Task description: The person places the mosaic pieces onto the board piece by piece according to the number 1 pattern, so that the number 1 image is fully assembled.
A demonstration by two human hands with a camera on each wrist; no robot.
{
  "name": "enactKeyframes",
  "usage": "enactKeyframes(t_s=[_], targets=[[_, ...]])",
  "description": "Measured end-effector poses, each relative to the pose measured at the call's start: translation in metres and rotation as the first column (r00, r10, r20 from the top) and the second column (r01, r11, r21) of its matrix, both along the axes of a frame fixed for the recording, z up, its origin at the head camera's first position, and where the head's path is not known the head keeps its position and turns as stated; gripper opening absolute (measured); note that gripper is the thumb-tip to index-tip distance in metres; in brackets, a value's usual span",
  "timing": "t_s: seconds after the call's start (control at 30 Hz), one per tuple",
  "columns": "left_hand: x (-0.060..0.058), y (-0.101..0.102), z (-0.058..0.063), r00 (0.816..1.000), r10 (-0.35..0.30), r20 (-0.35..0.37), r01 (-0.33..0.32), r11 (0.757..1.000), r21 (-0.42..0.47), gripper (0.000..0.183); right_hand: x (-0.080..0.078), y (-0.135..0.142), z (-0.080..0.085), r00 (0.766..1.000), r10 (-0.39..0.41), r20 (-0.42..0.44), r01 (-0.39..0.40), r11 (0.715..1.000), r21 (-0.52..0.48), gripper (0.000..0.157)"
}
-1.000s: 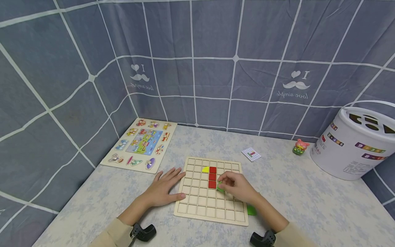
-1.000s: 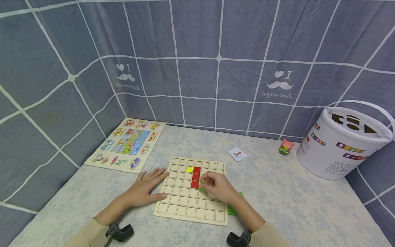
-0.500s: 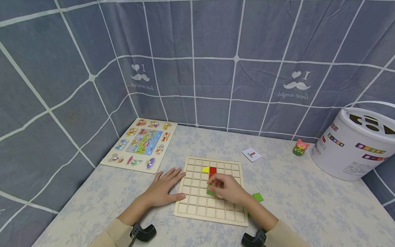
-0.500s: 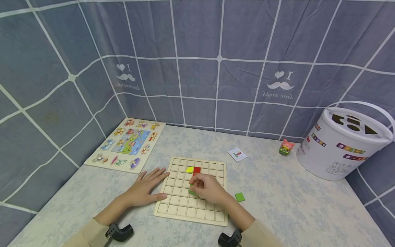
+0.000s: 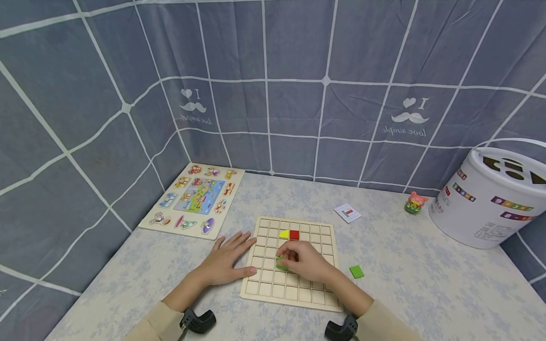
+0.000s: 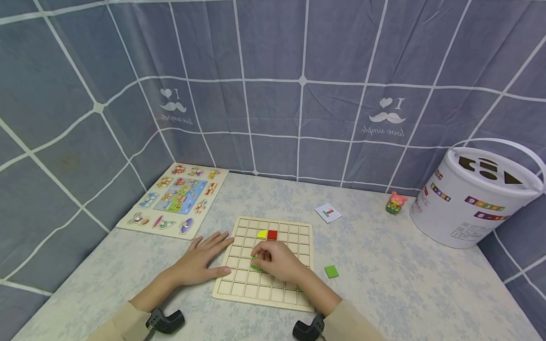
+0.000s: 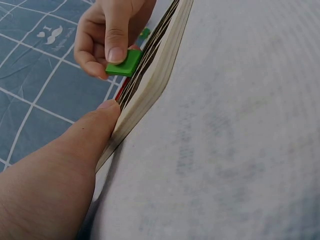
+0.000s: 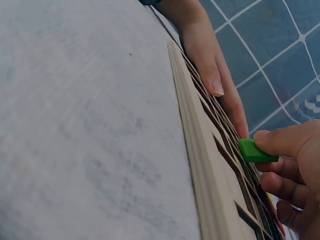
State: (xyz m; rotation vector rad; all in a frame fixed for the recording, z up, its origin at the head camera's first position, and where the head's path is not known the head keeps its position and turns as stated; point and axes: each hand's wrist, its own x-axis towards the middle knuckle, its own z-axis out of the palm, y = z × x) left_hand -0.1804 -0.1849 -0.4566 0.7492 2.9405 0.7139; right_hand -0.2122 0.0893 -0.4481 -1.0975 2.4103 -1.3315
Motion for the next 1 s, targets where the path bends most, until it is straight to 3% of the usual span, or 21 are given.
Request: enactKeyframes(t_s=[1.0], targets=[[-0.0004, -0.0007, -0.0009, 1.000, -0.002, 0.009, 0.002, 1.000, -0.005, 0.081, 0.0030, -0.0003, -0.0031, 0.997, -0.015, -0.081, 0.019, 0.998, 0.052, 0.016]])
